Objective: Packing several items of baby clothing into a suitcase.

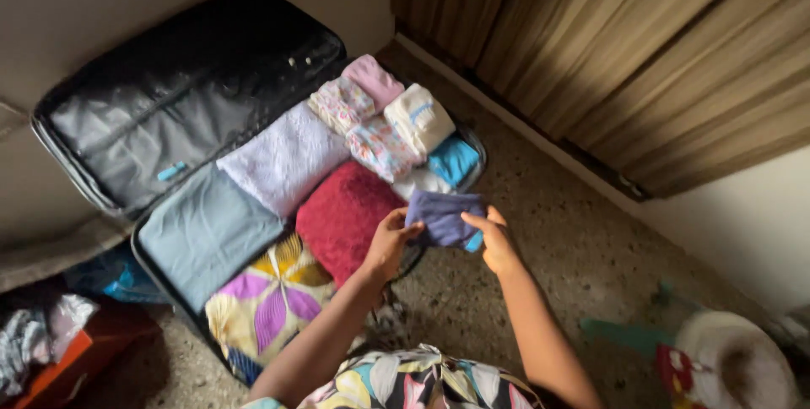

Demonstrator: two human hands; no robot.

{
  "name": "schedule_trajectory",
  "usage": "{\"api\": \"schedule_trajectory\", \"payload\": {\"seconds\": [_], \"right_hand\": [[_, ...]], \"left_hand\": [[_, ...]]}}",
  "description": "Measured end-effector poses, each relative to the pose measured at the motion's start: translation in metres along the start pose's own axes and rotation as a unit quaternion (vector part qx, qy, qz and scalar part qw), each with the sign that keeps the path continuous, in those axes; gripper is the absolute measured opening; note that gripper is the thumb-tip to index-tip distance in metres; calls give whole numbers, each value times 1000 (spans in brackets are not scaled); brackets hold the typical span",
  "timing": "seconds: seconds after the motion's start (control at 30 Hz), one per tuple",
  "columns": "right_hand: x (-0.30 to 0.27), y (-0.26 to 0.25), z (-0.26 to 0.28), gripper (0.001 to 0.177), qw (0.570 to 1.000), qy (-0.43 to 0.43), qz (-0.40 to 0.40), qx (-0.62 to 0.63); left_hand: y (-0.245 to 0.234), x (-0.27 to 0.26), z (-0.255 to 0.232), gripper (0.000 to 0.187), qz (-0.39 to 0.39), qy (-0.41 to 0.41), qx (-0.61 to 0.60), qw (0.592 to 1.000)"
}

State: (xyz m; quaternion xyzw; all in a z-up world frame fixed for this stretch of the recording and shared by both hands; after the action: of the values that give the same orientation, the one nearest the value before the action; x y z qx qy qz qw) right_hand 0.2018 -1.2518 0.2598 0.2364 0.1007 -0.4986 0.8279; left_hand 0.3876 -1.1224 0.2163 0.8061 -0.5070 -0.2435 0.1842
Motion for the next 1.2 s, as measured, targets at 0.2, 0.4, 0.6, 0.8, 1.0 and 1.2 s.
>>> {"api": "schedule_trajectory", "payload": {"seconds": [0.2,0.4,0.6,0.8,1.0,1.2], "right_hand": [[128,-36,-25,49,991,-27,-39,-123],[140,-4,18,77,812,-299,-218,-450],[155,-17,-4,42,911,-274,-180,-249],[180,-22,-33,64,679,-364,-7,-637],[229,-25,-57,76,810,53,-7,-585],[220,-17,-22,60,605,-69,215,-764]], "left_hand": [[4,150,32,30,-95,125,2,988],[34,214,-3,37,-50,180,347,919],[-10,277,143,38,21,-46,56,997],[28,225,96,42,-145,122,279,941],[64,159,63,55,-169,190,402,879],[33,191,86,65,-90,96,362,923]]}}
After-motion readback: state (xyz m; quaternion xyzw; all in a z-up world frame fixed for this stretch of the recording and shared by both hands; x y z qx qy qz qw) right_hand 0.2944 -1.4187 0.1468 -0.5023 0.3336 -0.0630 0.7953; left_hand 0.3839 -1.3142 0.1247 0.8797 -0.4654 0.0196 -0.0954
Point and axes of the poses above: each hand's wrist, its own x-axis towards the middle knuckle, its own y-axis out of the palm, z = x × y, the point moved 1 cm from there along x, towards the middle knuckle, and after that the axes turned 4 degrees about y, right-handed, at the moved point
